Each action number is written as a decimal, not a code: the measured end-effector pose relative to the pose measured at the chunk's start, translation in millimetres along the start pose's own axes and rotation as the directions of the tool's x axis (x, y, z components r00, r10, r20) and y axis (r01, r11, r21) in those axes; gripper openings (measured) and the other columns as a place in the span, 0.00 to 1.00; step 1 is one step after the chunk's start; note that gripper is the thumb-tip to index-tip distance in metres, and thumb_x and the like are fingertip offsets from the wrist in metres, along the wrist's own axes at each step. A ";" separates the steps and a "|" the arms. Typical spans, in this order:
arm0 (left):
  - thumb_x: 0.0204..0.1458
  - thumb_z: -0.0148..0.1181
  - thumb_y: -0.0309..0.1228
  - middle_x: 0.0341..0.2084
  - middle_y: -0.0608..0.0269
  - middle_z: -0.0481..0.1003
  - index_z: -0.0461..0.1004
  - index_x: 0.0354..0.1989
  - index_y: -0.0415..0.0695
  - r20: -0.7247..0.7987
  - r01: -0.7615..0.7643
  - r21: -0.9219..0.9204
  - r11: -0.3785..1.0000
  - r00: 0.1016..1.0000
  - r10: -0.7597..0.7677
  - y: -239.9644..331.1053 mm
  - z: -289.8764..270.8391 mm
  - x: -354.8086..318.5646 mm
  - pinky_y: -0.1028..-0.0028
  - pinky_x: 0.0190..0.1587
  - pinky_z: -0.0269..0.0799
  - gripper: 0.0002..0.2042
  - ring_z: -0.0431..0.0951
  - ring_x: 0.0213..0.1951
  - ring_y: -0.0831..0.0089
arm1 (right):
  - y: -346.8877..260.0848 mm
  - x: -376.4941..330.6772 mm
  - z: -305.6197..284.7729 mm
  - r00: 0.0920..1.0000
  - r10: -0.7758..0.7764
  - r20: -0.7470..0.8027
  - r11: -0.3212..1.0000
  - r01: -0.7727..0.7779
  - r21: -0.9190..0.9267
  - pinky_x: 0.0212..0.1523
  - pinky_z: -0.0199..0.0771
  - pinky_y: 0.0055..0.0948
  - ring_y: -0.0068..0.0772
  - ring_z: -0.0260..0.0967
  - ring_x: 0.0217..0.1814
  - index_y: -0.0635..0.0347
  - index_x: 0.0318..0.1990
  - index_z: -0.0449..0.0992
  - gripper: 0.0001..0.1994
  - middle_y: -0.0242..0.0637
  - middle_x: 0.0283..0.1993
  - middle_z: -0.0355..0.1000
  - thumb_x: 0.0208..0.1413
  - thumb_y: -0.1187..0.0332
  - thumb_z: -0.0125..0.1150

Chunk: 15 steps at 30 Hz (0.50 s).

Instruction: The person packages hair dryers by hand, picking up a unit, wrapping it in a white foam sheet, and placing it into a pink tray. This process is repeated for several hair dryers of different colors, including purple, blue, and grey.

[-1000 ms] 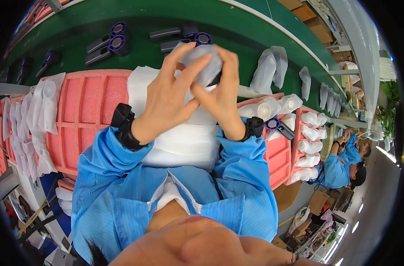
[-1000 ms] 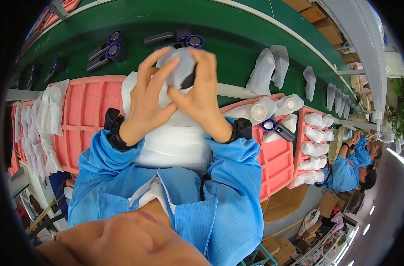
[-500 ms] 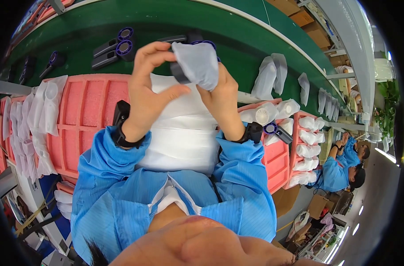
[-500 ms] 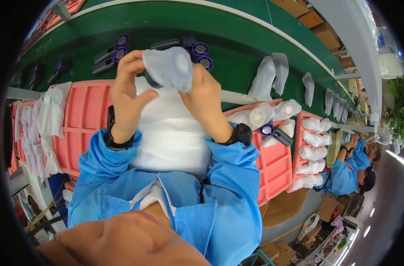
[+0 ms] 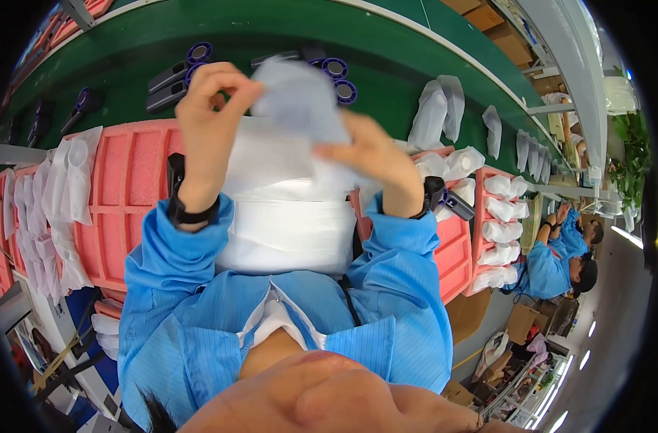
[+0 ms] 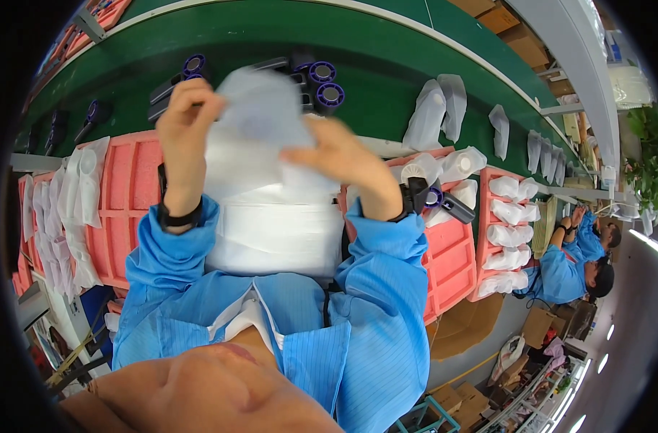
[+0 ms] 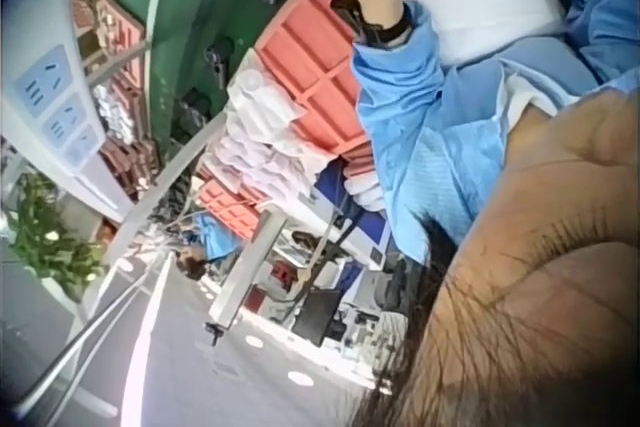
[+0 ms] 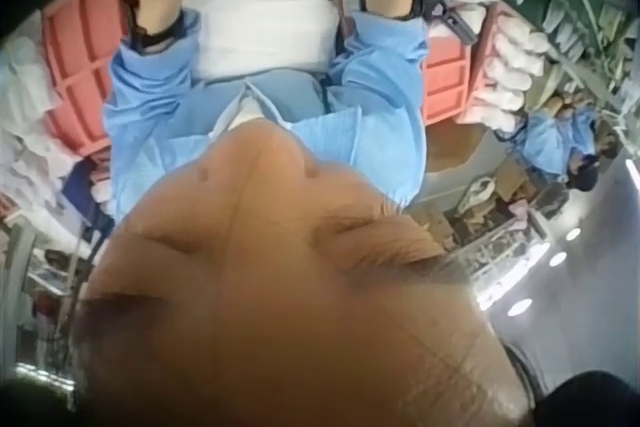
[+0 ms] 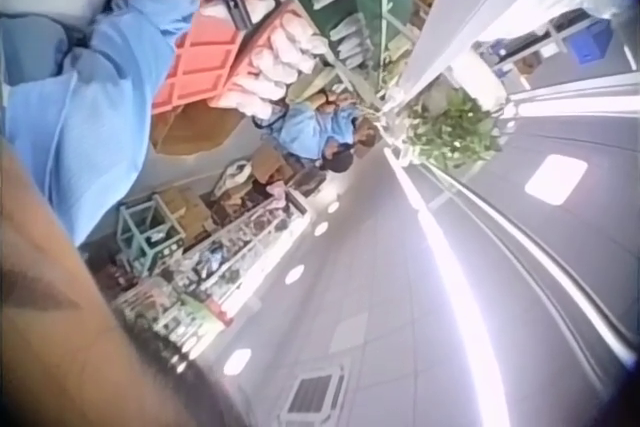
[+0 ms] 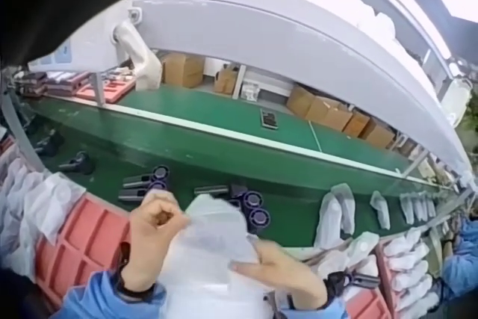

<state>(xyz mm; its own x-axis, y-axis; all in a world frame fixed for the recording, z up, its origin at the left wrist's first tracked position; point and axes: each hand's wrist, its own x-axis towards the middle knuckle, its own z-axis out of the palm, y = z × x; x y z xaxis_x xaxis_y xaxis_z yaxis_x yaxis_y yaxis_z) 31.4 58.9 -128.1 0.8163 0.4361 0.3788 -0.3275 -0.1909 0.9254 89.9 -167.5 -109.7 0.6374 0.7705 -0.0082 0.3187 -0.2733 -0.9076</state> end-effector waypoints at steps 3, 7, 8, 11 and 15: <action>0.42 0.69 0.30 0.29 0.63 0.71 0.75 0.32 0.42 0.287 -0.063 0.215 0.975 0.958 -0.001 -11.6 28.2 -9.1 0.71 0.30 0.67 0.10 0.73 0.30 0.69 | 61.3 25.0 -41.6 0.835 0.207 -0.509 0.873 -0.393 -0.290 0.41 0.72 0.33 0.38 0.73 0.39 0.68 0.44 0.71 0.19 0.46 0.38 0.75 0.50 0.62 0.65; 0.46 0.66 0.33 0.30 0.63 0.72 0.74 0.32 0.45 0.513 -0.176 0.407 0.896 0.856 -0.065 -32.0 72.3 -37.3 0.71 0.31 0.68 0.09 0.75 0.32 0.69 | 146.4 29.7 -88.4 0.663 0.301 -0.685 0.585 -0.696 -0.417 0.43 0.73 0.37 0.52 0.74 0.41 0.71 0.45 0.70 0.25 0.56 0.40 0.74 0.46 0.58 0.66; 0.46 0.66 0.35 0.29 0.63 0.72 0.74 0.31 0.45 0.522 -0.236 0.474 0.848 0.851 -0.056 -40.7 76.8 -42.5 0.70 0.31 0.69 0.09 0.75 0.32 0.67 | 151.3 32.3 -83.8 0.691 0.316 -0.650 0.472 -0.709 -0.524 0.45 0.73 0.38 0.53 0.73 0.43 0.71 0.46 0.70 0.26 0.57 0.41 0.74 0.45 0.59 0.66; 0.46 0.66 0.38 0.27 0.61 0.71 0.73 0.30 0.46 0.539 -0.352 0.594 0.723 0.842 -0.033 -53.3 85.2 -49.4 0.68 0.31 0.70 0.11 0.74 0.32 0.64 | 143.9 37.4 -69.2 0.738 0.349 -0.578 0.226 -0.665 -0.712 0.48 0.72 0.40 0.54 0.72 0.47 0.71 0.47 0.70 0.27 0.58 0.45 0.73 0.43 0.61 0.66; 0.45 0.66 0.38 0.26 0.63 0.69 0.73 0.29 0.46 0.541 -0.436 0.592 0.678 0.839 0.067 -63.1 86.0 -52.3 0.67 0.31 0.70 0.11 0.74 0.32 0.63 | 130.2 35.3 -42.5 0.889 0.033 -0.457 0.665 -0.361 -0.654 0.50 0.71 0.34 0.46 0.72 0.49 0.69 0.48 0.71 0.28 0.53 0.46 0.74 0.37 0.66 0.69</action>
<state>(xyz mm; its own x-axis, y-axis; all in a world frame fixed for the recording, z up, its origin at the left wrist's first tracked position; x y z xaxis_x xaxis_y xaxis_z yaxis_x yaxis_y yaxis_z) 50.3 -27.5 -207.5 0.9200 -0.1225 0.3723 -0.2958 -0.8402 0.4545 183.8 -200.4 -210.3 0.8977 0.4125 0.1547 0.4405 -0.8363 -0.3263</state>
